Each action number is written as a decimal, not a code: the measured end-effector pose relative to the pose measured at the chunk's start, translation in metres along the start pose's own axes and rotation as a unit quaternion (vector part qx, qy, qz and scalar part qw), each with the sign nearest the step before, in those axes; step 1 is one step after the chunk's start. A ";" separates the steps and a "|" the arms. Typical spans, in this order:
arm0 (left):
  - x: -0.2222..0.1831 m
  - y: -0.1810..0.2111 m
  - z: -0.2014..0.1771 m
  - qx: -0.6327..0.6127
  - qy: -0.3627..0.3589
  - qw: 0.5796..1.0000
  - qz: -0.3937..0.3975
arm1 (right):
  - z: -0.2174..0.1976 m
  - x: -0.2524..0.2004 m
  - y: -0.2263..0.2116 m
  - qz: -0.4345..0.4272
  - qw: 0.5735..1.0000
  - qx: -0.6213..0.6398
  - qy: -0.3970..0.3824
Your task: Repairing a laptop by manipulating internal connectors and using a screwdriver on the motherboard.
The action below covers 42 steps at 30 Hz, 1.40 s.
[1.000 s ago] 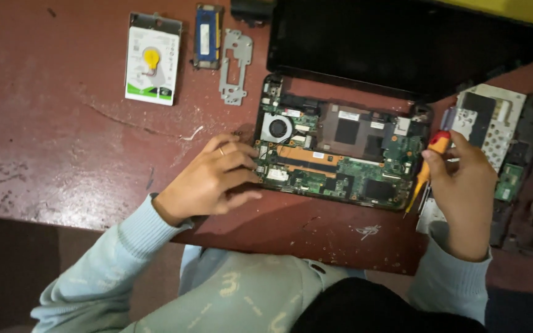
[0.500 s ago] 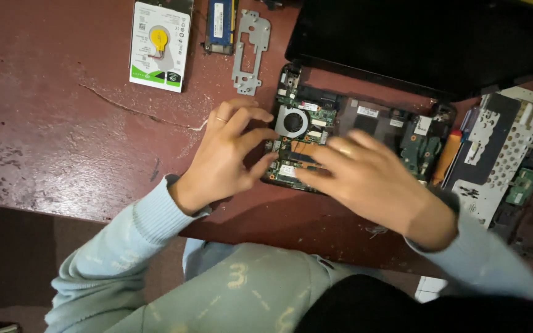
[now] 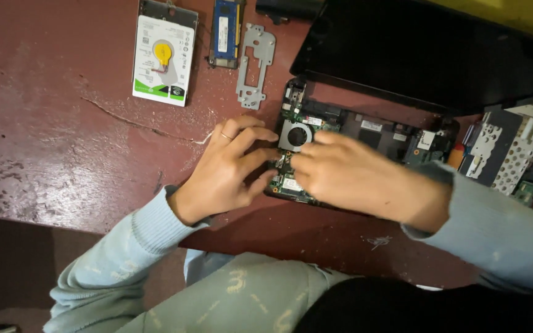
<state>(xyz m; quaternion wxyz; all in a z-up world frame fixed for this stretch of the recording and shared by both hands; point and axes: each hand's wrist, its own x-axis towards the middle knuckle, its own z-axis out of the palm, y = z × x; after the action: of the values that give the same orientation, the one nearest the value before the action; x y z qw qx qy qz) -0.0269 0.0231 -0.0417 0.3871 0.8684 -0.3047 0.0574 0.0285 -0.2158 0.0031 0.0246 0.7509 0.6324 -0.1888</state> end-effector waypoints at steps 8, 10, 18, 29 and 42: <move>-0.010 0.012 0.001 0.017 -0.009 0.999 0.035 | 0.040 -0.021 0.006 0.144 0.943 0.267 0.141; -0.014 0.012 0.006 0.018 -0.016 0.999 0.042 | 0.052 -0.022 -0.002 0.166 0.929 0.308 0.121; -0.019 0.014 0.027 0.026 0.045 0.994 0.092 | 0.057 -0.013 -0.016 0.213 0.914 0.261 0.226; -0.025 0.014 0.035 0.119 0.039 0.982 0.142 | 0.058 -0.013 -0.023 0.243 0.908 0.256 0.225; -0.027 0.014 0.040 0.133 0.056 0.977 0.159 | 0.038 -0.013 -0.018 0.198 0.937 0.227 0.178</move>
<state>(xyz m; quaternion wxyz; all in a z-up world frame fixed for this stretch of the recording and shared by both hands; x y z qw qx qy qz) -0.0625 0.0006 -0.0694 0.2704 0.8479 -0.4065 0.2067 -0.0002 -0.2346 -0.0249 -0.2226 0.8678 0.4054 -0.1817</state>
